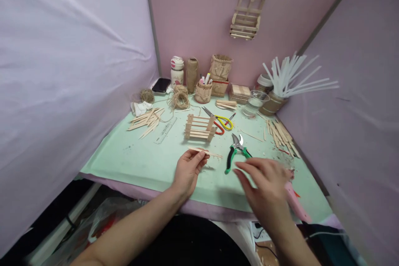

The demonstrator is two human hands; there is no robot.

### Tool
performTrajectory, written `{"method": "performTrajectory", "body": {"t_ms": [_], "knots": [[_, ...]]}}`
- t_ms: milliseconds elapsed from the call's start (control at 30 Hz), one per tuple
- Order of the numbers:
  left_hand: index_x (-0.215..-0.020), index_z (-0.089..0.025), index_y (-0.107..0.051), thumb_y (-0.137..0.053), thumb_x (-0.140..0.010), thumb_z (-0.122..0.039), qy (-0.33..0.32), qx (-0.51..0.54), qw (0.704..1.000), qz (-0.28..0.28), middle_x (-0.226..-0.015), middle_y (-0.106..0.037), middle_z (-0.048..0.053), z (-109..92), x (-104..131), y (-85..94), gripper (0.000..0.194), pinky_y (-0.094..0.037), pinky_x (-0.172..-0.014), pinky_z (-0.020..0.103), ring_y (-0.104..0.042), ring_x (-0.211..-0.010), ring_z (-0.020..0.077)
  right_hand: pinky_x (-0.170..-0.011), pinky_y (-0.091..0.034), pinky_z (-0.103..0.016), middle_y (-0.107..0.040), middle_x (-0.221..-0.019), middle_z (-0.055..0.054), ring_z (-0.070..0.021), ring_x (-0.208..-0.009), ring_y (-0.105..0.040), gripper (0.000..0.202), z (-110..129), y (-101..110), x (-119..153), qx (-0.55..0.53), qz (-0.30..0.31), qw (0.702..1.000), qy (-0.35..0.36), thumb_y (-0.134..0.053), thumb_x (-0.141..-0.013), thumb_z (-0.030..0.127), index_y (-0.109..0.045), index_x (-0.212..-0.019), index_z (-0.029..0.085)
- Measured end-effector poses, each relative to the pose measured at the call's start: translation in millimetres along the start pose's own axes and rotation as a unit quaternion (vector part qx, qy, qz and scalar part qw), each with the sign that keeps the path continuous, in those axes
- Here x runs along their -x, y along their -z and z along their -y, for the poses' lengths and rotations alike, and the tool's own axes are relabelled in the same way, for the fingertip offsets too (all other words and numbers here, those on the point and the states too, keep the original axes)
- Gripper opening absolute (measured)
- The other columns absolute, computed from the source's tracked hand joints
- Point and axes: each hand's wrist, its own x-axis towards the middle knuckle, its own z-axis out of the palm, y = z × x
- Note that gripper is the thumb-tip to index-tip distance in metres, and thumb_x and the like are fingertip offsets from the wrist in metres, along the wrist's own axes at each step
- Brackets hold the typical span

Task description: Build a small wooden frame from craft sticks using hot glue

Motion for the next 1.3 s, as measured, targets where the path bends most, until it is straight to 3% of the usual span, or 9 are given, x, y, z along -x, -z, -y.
{"method": "performTrajectory", "body": {"t_ms": [100, 233, 467, 600, 767, 867, 1000, 1100, 1300], "knots": [[-0.077, -0.015, -0.066, -0.084, -0.061, -0.029, -0.016, -0.004, 1.0, 0.001, -0.081, -0.069, 0.003, 0, -3, 0.3, 0.028, -0.045, -0.068, 0.02, -0.064, -0.076, 0.0103, -0.081, -0.029, -0.038, -0.068, -0.084, -0.003, -0.0195, -0.084, -0.053, 0.01, 32, -31, -28, -0.041, 0.013, 0.999, 0.03, -0.06, -0.09, 0.024, -0.069, -0.089, 0.023], [-0.075, -0.015, -0.065, -0.083, -0.062, -0.03, -0.034, -0.011, 0.999, -0.012, -0.078, -0.067, 0.0, -4, -7, -0.2, 0.027, -0.04, -0.067, 0.019, -0.059, -0.073, 0.0083, -0.083, -0.025, -0.038, -0.068, -0.084, -0.002, -0.0186, -0.084, -0.05, 0.009, 41, -60, -42, -0.03, 0.022, 0.999, 0.04, -0.062, -0.09, 0.026, -0.069, -0.085, 0.023], [-0.079, -0.016, -0.065, -0.083, -0.061, -0.032, -0.042, -0.013, 0.999, -0.004, -0.082, -0.066, 0.001, -8, -15, -4.0, 0.03, -0.04, -0.067, 0.022, -0.058, -0.076, 0.0102, -0.084, -0.024, -0.036, -0.066, -0.082, -0.003, -0.0189, -0.085, -0.049, 0.018, 35, -73, -52, 0.012, 0.034, 0.998, 0.048, -0.055, -0.094, 0.024, -0.065, -0.079, 0.02], [-0.091, -0.017, -0.065, -0.08, -0.064, -0.032, -0.071, -0.097, 0.993, 0.006, -0.084, -0.067, 0.003, -16, -16, 8.2, 0.034, -0.041, -0.066, 0.023, -0.058, -0.074, 0.0115, -0.087, -0.024, -0.037, -0.065, -0.092, -0.006, -0.0213, -0.093, -0.045, 0.013, 32, -81, -66, 0.032, 0.028, 0.999, 0.024, -0.056, -0.092, 0.023, -0.064, -0.082, 0.02], [-0.091, -0.018, -0.062, -0.075, -0.069, -0.03, -0.217, -0.285, 0.934, -0.005, -0.084, -0.061, 0.001, -42, -24, 30.1, 0.028, -0.043, -0.071, 0.026, -0.056, -0.079, 0.0136, -0.092, -0.022, -0.04, -0.059, -0.106, -0.007, -0.0243, -0.102, -0.039, 0.011, 30, -89, -85, 0.05, 0.073, 0.996, -0.018, -0.058, -0.088, 0.02, -0.065, -0.079, 0.021], [-0.096, -0.02, -0.061, -0.076, -0.068, -0.029, -0.268, -0.396, 0.878, -0.024, -0.098, -0.062, 0.003, -60, -37, 35.2, 0.033, -0.041, -0.07, 0.027, -0.055, -0.085, 0.0155, -0.095, -0.021, -0.042, -0.057, -0.106, -0.007, -0.0245, -0.104, -0.038, 0.011, 32, -91, -93, 0.06, 0.1, 0.993, -0.017, -0.059, -0.086, 0.018, -0.064, -0.076, 0.02], [-0.103, -0.022, -0.061, -0.076, -0.068, -0.028, -0.303, -0.481, 0.822, 0.002, -0.113, -0.063, 0.005, -78, -56, 32.5, 0.038, -0.042, -0.077, 0.03, -0.055, -0.099, 0.0195, -0.095, -0.02, -0.042, -0.056, -0.107, -0.008, -0.0242, -0.104, -0.038, 0.012, 33, -91, -102, 0.074, 0.12, 0.99, 0.0, -0.059, -0.085, 0.015, -0.064, -0.075, 0.019], [-0.104, -0.022, -0.062, -0.074, -0.069, -0.026, -0.287, -0.502, 0.815, 0.029, -0.114, -0.065, 0.005, -86, -67, 27.4, 0.038, -0.043, -0.079, 0.031, -0.056, -0.102, 0.0205, -0.094, -0.02, -0.042, -0.056, -0.105, -0.008, -0.0244, -0.104, -0.037, 0.013, 31, -93, -106, 0.077, 0.127, 0.989, 0.001, -0.058, -0.084, 0.012, -0.064, -0.074, 0.019], [-0.097, -0.019, -0.069, -0.074, -0.065, -0.024, -0.251, -0.492, 0.83, 0.072, -0.098, -0.07, 0.004, -94, -77, 20.8, 0.033, -0.044, -0.084, 0.032, -0.06, -0.095, 0.0203, -0.092, -0.02, -0.043, -0.057, -0.103, -0.008, -0.0242, -0.101, -0.038, 0.014, 28, -96, -109, 0.075, 0.154, 0.985, 0.004, -0.059, -0.082, 0.012, -0.065, -0.072, 0.019]]}}
